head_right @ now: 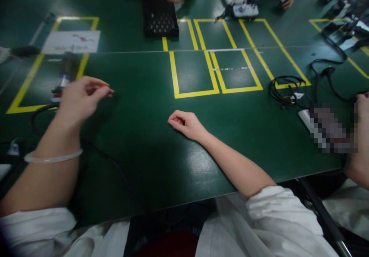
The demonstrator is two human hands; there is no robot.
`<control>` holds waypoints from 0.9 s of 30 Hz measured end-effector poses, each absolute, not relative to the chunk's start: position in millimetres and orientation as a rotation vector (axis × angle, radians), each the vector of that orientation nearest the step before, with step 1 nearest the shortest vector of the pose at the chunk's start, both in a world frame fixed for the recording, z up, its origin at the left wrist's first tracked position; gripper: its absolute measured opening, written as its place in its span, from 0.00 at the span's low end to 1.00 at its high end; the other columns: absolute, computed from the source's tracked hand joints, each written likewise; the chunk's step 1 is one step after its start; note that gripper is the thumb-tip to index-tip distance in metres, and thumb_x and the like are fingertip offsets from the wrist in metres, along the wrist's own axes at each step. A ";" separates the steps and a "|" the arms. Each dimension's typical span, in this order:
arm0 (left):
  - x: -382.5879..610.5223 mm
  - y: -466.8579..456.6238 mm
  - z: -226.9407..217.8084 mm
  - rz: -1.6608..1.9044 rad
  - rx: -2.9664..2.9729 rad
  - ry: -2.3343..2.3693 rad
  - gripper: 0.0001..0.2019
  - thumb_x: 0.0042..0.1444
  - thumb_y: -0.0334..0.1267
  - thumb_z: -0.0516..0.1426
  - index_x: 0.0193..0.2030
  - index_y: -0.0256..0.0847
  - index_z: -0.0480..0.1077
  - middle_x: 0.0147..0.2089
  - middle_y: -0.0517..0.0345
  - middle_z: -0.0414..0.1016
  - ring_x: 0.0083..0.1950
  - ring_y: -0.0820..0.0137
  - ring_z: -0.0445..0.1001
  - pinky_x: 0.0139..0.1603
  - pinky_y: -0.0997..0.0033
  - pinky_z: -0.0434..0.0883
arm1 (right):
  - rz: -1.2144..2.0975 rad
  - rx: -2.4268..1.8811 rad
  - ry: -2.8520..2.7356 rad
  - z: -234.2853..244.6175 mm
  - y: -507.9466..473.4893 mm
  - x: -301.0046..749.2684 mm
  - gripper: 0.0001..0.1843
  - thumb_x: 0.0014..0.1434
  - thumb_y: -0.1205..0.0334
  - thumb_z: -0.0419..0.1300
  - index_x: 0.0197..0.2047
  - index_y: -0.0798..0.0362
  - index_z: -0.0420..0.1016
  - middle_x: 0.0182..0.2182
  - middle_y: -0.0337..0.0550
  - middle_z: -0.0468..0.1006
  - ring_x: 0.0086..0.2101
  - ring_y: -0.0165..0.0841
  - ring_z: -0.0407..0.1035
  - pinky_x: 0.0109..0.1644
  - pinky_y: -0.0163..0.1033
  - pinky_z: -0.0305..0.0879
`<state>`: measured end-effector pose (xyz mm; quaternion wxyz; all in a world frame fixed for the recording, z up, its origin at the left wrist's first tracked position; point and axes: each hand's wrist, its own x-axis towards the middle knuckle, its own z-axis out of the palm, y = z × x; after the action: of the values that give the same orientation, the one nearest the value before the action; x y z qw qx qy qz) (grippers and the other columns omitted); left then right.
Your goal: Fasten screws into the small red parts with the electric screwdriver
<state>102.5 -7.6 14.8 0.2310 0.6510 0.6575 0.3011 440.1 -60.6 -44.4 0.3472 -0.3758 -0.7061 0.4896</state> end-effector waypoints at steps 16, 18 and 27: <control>216.9 -63.2 -15.6 0.478 1.538 0.962 0.32 0.67 0.48 0.54 0.73 0.36 0.57 0.42 0.50 0.78 0.38 0.67 0.75 0.39 0.68 0.72 | 1.159 -0.905 -1.999 -40.4 -62.9 439.1 0.08 0.64 0.59 0.62 0.43 0.53 0.72 0.27 0.34 0.72 0.26 0.26 0.64 0.31 0.32 0.60; 216.8 -62.5 -16.5 0.501 1.499 0.965 0.31 0.67 0.49 0.53 0.71 0.35 0.59 0.43 0.48 0.78 0.40 0.66 0.76 0.39 0.67 0.72 | 1.174 -0.912 -1.964 -41.1 -63.1 439.5 0.08 0.64 0.58 0.63 0.43 0.53 0.72 0.27 0.34 0.72 0.26 0.26 0.64 0.31 0.32 0.60; 221.0 -61.4 -19.2 0.513 1.423 0.988 0.17 0.62 0.51 0.58 0.45 0.36 0.71 0.38 0.50 0.77 0.40 0.65 0.77 0.36 0.68 0.72 | 1.099 -0.946 -1.936 -43.3 -62.2 441.4 0.09 0.64 0.58 0.63 0.44 0.52 0.72 0.27 0.34 0.73 0.26 0.25 0.64 0.31 0.32 0.61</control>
<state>221.0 -61.4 -19.2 0.6189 0.6187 0.4295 0.2231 441.4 -62.2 -43.3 0.3536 -0.3659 -0.7486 0.4250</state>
